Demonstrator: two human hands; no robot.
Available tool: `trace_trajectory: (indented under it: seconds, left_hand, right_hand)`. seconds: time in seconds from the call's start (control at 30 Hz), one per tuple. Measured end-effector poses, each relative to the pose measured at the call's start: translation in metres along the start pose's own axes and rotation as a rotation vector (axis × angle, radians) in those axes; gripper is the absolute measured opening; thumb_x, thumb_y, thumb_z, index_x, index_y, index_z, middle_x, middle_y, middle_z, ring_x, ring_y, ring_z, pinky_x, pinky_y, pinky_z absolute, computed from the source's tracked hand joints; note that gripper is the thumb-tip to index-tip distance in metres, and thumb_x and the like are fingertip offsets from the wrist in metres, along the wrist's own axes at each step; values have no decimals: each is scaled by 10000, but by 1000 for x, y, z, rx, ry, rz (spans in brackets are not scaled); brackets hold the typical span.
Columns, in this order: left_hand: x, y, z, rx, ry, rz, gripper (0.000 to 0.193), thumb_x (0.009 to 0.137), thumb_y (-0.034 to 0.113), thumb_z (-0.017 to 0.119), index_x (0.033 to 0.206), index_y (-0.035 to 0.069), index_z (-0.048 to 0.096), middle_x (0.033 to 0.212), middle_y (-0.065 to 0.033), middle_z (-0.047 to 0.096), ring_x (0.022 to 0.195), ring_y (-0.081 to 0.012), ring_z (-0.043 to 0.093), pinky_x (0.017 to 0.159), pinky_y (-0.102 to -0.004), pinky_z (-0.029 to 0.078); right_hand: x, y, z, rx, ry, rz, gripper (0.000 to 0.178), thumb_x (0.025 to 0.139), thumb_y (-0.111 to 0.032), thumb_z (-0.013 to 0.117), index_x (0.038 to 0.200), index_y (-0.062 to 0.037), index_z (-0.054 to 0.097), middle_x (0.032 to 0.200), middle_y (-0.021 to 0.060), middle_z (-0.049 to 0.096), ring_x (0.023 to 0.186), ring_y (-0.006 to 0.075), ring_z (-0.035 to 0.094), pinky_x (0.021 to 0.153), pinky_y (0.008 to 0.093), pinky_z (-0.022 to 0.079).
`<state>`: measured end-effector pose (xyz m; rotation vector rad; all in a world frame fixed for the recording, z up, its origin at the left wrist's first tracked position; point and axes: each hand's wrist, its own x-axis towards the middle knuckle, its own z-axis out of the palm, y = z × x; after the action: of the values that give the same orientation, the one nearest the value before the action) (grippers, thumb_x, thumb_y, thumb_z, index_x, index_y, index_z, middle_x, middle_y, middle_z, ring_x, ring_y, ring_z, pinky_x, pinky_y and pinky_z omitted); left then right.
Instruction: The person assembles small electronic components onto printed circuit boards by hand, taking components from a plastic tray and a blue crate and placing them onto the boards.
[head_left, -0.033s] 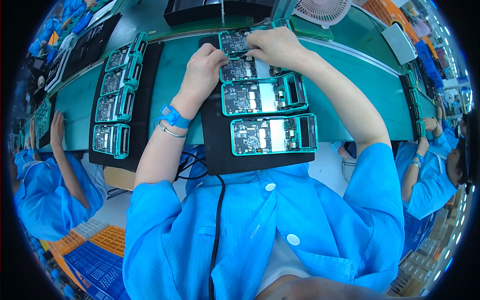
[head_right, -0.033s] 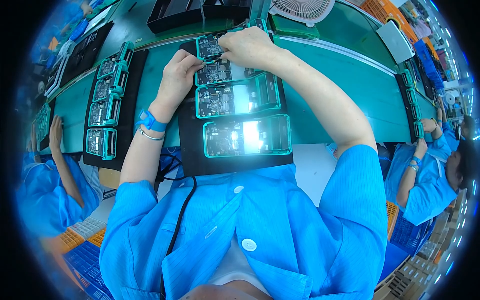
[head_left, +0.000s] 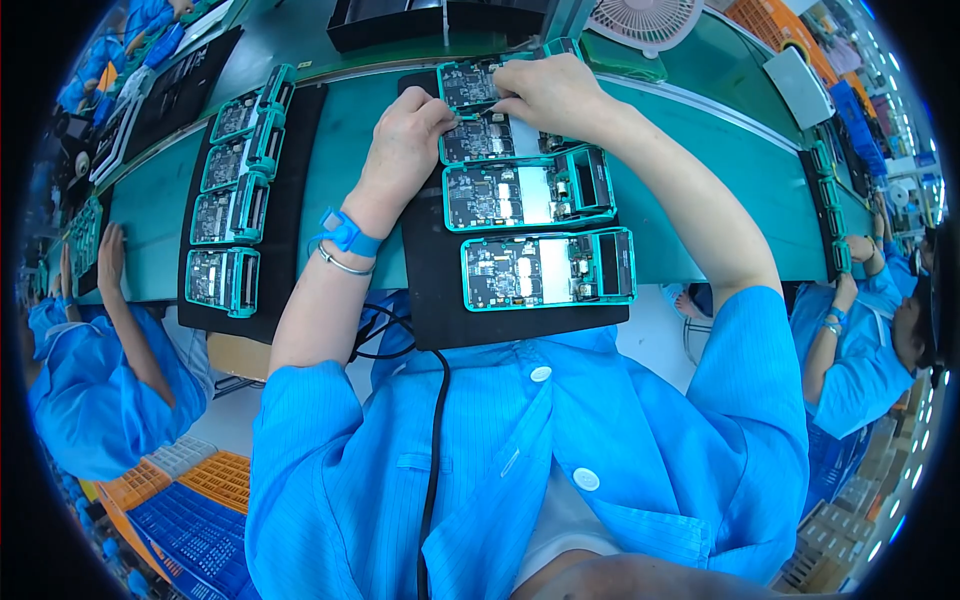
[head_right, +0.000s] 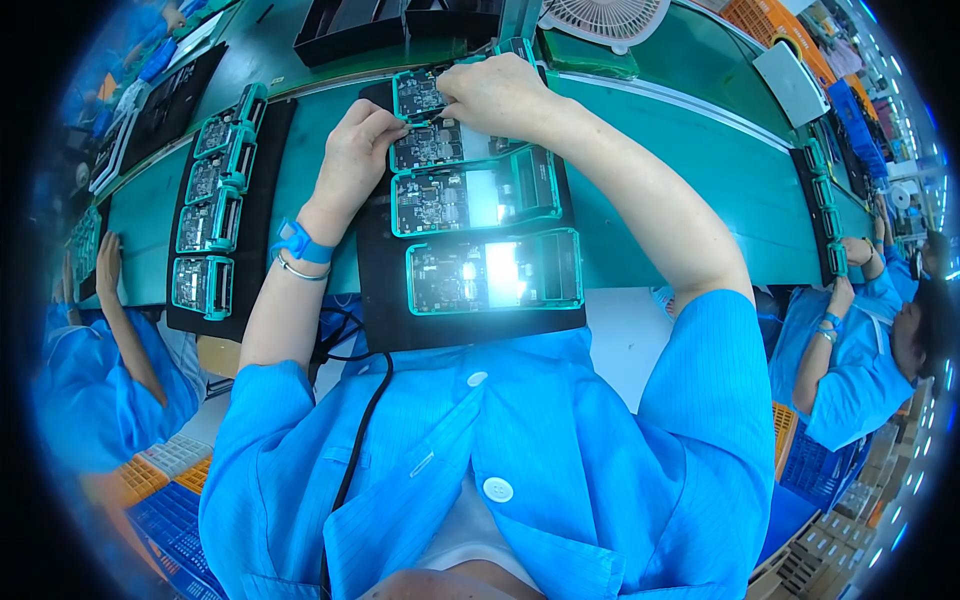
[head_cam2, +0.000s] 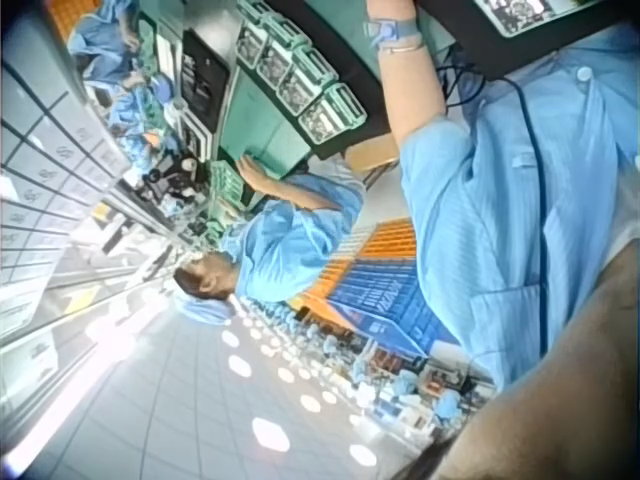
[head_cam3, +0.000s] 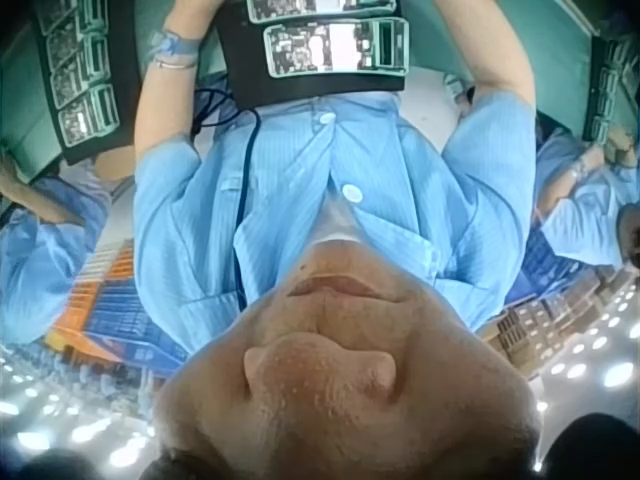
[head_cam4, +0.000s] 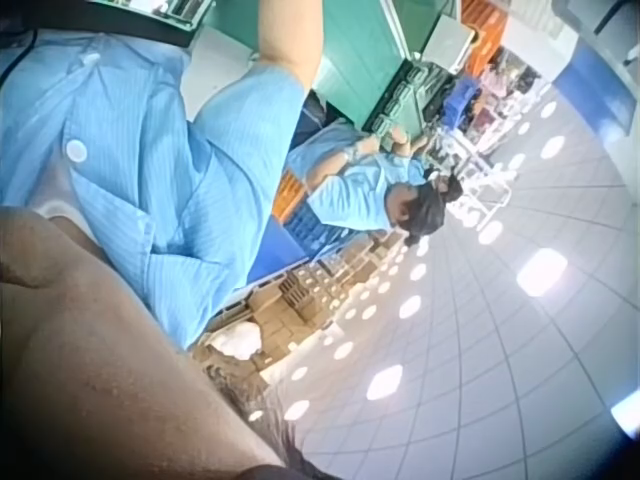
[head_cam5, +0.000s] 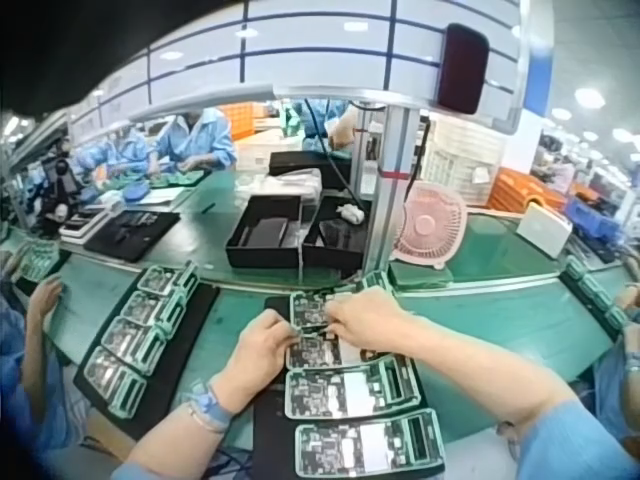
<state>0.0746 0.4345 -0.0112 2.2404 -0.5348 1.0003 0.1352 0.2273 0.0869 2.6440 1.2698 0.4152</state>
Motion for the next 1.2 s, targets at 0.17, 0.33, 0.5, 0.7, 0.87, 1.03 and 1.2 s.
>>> trace_trajectory:
  seconds: [0.17,0.33,0.5,0.7,0.87,1.03,1.2]
  left_hand:
    - [0,0,1,-13,1,-13,82,845,18,749,911,19,700,892,-106,603,796,-293,666,682,-378,543]
    - [-1,-1,1,-1,0,-11,85,848,9,745,920,18,700,891,-106,598,805,-292,667,688,-375,543]
    - [0,2,1,2,-4,-8,89,845,-1,742,920,18,700,893,-106,599,809,-290,669,689,-372,545]
    - [0,-4,3,8,-8,36,95,829,-6,747,904,17,693,893,-108,600,811,-291,666,690,-374,547]
    - [7,-3,-1,54,-47,118,95,814,-19,742,878,11,679,880,-112,588,809,-303,647,696,-390,542]
    - [6,-6,-2,19,-65,137,85,813,-24,741,868,-1,681,872,-115,582,800,-301,644,683,-381,535]
    - [-7,9,-9,-108,29,22,82,831,-8,747,892,4,694,873,-115,591,794,-293,650,676,-368,530]
  right_hand:
    - [-1,-1,0,-20,13,-10,222,928,-305,683,1015,-103,711,1002,67,725,904,263,733,759,413,590]
    - [0,0,2,-30,13,-31,226,927,-300,685,1023,-97,708,1007,68,724,911,265,732,767,417,589]
    - [0,1,1,1,-2,-25,218,918,-308,690,1004,-107,708,975,61,726,918,262,731,780,412,584]
    - [1,0,1,-9,-9,-25,205,911,-312,691,964,-113,697,941,53,725,897,253,731,766,407,582]
    - [2,2,3,-8,-1,-29,198,908,-310,694,930,-113,693,923,52,725,877,255,731,755,411,582]
    - [-1,3,5,-14,26,-50,194,903,-311,699,918,-118,693,920,52,724,863,261,730,745,413,580]
    - [-12,10,12,49,223,-65,265,919,-349,697,873,-97,626,857,48,658,752,276,682,641,405,521]
